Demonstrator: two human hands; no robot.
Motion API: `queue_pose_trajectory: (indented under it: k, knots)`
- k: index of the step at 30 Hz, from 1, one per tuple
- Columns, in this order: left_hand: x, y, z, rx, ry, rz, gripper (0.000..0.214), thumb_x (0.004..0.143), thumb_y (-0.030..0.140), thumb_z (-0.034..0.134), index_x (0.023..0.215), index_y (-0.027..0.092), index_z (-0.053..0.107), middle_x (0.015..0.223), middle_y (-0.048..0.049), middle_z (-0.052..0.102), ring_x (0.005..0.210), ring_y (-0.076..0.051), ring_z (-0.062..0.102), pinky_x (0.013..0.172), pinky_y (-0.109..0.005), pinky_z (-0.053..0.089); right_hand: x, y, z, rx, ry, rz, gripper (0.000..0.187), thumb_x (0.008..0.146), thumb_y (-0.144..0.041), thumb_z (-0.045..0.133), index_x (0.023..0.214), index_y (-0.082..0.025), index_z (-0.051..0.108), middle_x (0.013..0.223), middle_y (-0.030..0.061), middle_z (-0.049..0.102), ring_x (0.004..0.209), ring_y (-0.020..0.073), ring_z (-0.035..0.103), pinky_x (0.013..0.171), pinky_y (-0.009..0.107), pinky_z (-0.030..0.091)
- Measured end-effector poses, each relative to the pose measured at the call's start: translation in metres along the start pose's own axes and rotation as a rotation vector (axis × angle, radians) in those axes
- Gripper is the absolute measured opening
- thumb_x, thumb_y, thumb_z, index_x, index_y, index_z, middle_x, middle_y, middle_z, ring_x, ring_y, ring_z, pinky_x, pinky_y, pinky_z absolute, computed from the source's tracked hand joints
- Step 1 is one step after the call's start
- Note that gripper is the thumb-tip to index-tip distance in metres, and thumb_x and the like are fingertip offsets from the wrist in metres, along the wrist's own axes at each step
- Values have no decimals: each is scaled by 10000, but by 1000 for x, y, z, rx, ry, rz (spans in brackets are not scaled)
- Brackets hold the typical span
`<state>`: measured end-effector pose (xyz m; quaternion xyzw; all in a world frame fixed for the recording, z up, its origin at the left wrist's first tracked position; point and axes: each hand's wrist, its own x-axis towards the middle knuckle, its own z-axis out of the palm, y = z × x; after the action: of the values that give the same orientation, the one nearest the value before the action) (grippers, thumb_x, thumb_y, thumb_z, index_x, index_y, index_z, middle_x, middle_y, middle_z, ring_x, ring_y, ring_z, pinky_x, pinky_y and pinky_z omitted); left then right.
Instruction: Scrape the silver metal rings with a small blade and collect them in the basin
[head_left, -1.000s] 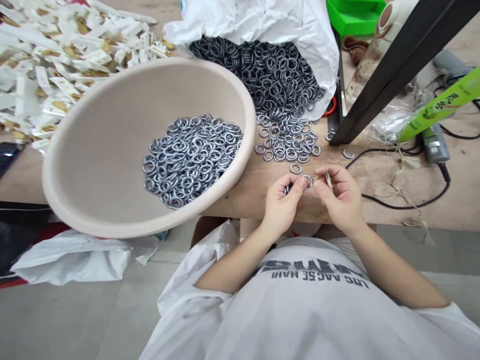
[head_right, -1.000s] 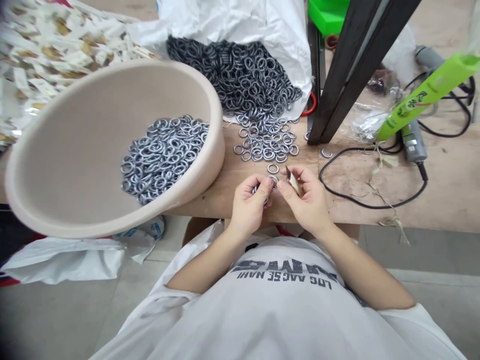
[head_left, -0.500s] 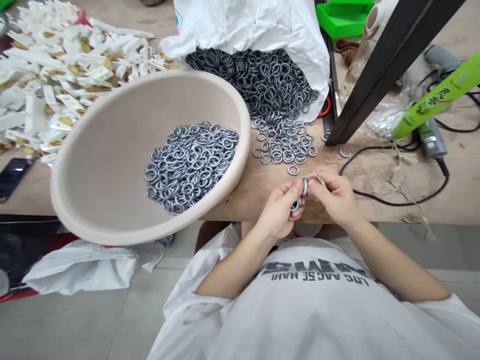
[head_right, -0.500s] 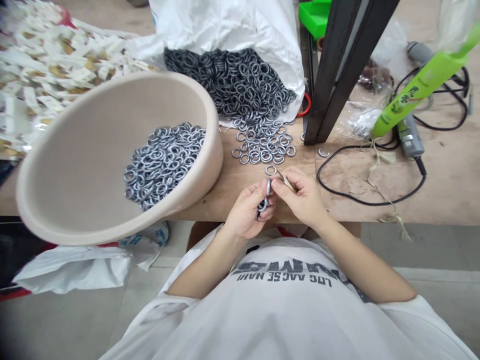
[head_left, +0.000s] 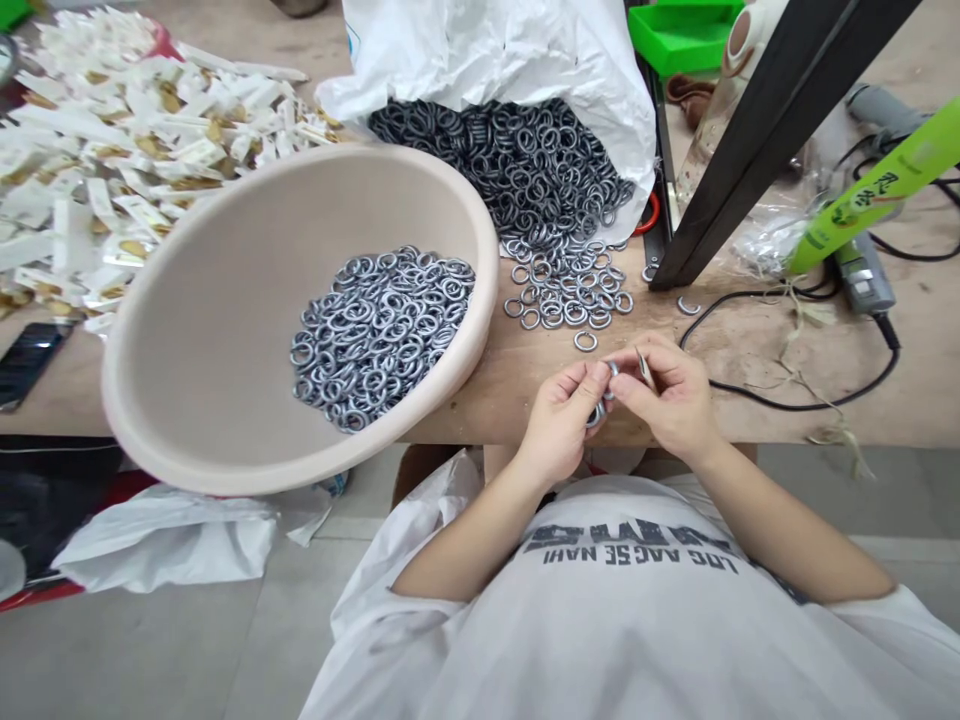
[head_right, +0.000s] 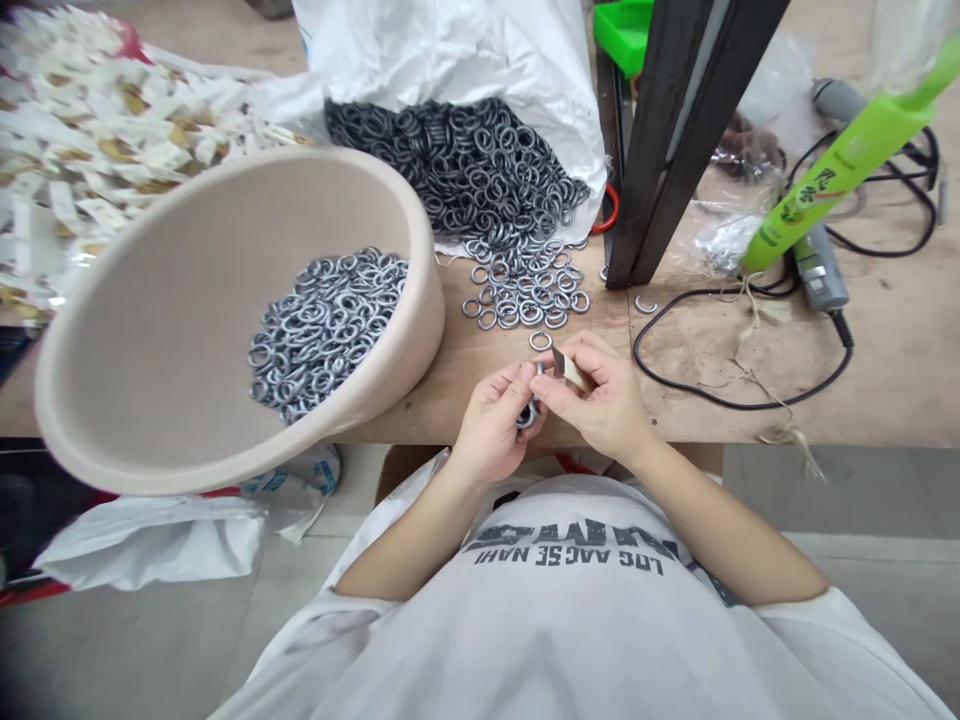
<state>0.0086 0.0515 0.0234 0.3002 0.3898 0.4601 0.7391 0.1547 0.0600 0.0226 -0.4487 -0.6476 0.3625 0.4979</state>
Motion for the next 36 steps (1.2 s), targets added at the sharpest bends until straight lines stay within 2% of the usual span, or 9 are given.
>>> queue_pose_trajectory:
  k: [3,8,14,18,24,28,31,34,36]
  knots:
    - [-1,-2,2,-18,-1,3,439,804,575,749,795,157,617,610,41,493,449,-32,321,383,-160,215,1,-1,3,0,21,16,184,844,-369,763,982,-248,756,812,4,597,756,164,553,691,314,454]
    - [-3,-1,3,-16,2,24,469,792,561,764,687,156,552,610,30,494,462,-33,341,392,-154,233,6,-1,-3,30,-11,84,284,967,-440,590,812,-216,672,749,2,579,723,161,549,715,324,443]
    - [-1,1,2,-97,63,3,447,797,531,769,699,169,525,576,63,429,419,-28,280,361,-151,217,-4,-19,-10,-429,-195,-80,310,1004,-430,525,786,-211,550,745,7,517,696,154,497,640,313,345]
    - [-2,-1,1,-90,63,0,448,780,535,784,717,173,530,575,71,400,435,-32,277,370,-147,222,-9,-23,-9,-500,-253,-87,379,1010,-457,499,717,-220,466,702,-7,466,645,142,453,609,312,301]
    - [-12,1,-2,-9,-85,-23,480,824,538,738,647,154,512,587,30,469,452,-33,333,401,-161,230,13,5,-18,-481,-218,125,495,1036,-539,401,658,-221,443,607,-21,455,597,146,461,584,299,288]
    - [-11,11,-18,-69,44,-4,416,803,466,767,672,156,522,600,41,488,422,-21,336,381,-155,215,37,19,-7,-765,-270,79,315,986,-512,536,1022,-227,664,976,56,678,857,222,621,653,308,345]
    - [-7,18,-33,-75,144,22,318,791,430,771,780,145,629,646,24,566,419,-20,371,372,-147,216,49,23,6,-932,-373,56,296,953,-429,608,1161,-226,665,1155,106,665,909,256,641,647,320,343]
    - [-3,20,-41,-36,185,79,303,811,412,753,946,144,717,685,8,617,432,-22,389,375,-149,228,52,20,13,-827,-344,77,171,956,-338,597,997,-193,679,1048,98,665,847,232,614,646,316,345]
    - [-1,16,-38,13,221,134,312,824,415,751,1000,159,735,697,5,632,454,-30,409,385,-153,254,47,14,14,-521,-285,128,188,967,-348,584,885,-191,646,874,46,639,761,188,570,643,300,363]
